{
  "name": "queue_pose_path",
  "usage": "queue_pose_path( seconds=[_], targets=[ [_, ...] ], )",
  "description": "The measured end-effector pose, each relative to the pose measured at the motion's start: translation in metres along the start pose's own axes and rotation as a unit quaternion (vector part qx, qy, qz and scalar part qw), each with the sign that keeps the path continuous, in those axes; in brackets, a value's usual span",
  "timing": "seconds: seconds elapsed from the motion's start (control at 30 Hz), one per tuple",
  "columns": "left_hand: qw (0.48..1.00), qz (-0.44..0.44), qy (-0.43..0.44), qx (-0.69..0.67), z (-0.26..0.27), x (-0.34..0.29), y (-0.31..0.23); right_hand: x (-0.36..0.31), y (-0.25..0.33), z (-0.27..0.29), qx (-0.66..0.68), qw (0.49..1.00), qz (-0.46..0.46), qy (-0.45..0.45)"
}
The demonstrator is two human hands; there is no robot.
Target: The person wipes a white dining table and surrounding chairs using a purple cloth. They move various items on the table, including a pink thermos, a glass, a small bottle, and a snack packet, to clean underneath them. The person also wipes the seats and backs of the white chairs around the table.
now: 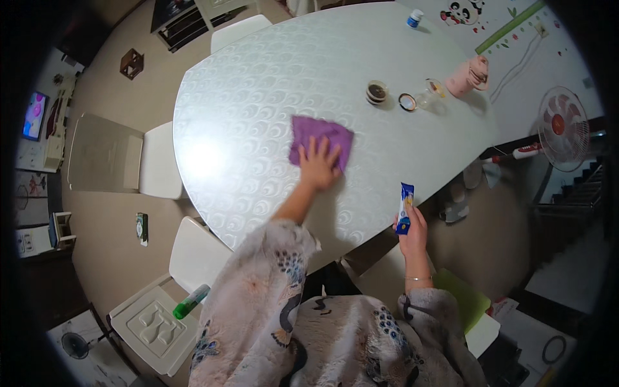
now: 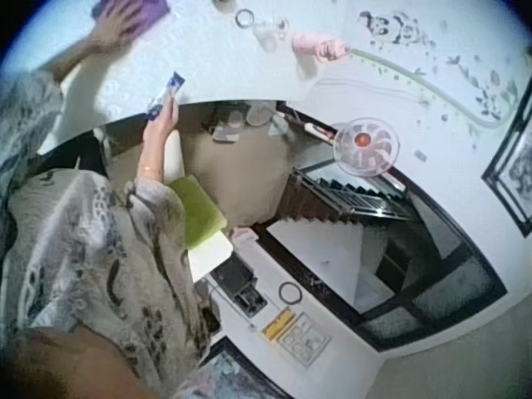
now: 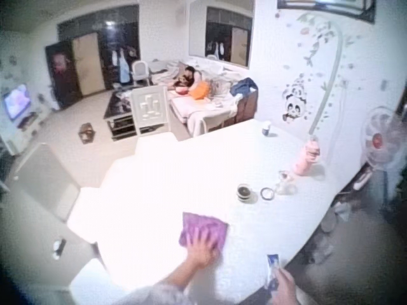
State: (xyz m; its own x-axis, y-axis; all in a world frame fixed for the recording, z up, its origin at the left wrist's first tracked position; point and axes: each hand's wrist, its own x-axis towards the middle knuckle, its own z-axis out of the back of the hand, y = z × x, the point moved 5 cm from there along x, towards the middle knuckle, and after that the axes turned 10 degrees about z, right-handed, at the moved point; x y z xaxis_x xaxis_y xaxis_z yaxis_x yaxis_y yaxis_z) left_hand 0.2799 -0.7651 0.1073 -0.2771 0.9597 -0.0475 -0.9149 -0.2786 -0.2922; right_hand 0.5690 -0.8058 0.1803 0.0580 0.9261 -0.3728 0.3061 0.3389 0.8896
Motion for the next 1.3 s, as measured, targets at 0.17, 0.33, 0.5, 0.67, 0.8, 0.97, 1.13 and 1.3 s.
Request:
queue_pose_path(
  seconds=[0.17, 0.33, 0.5, 0.67, 0.8, 0.97, 1.13, 1.3],
  targets=[
    [0.993, -0.093, 0.046, -0.064, 0.002, -0.131, -0.044, 0.02, 0.011, 0.0, 0.016, 0.999, 0.022, 0.016],
    [0.997, 0.078, 0.027, -0.001, 0.032, -0.175, 0.043, 0.042, 0.019, 0.01, 0.009, 0.999, 0.041, 0.008],
    [0.977, 0.211, -0.027, 0.022, 0.041, -0.148, 0.096, 0.092, 0.002, 0.033, -0.125, 0.988, 0.088, 0.029],
    [0.958, 0.279, -0.062, 0.028, 0.025, -0.109, 0.082, 0.154, -0.007, 0.027, -0.392, 0.909, 0.104, 0.097],
    [0.951, 0.303, -0.062, 0.029, 0.016, -0.117, 0.073, 0.234, 0.0, 0.063, -0.377, 0.871, 0.316, 0.009],
    [0.956, 0.289, -0.042, 0.028, -0.019, -0.135, -0.018, 0.241, 0.046, 0.058, -0.364, 0.88, 0.291, 0.089],
    [0.976, 0.217, -0.012, -0.022, -0.023, -0.094, -0.144, 0.195, 0.036, 0.011, -0.386, 0.857, 0.215, 0.265],
    [0.972, 0.197, -0.05, -0.117, 0.007, -0.126, -0.103, 0.101, 0.002, -0.067, -0.356, 0.708, 0.318, 0.521]
  ],
)
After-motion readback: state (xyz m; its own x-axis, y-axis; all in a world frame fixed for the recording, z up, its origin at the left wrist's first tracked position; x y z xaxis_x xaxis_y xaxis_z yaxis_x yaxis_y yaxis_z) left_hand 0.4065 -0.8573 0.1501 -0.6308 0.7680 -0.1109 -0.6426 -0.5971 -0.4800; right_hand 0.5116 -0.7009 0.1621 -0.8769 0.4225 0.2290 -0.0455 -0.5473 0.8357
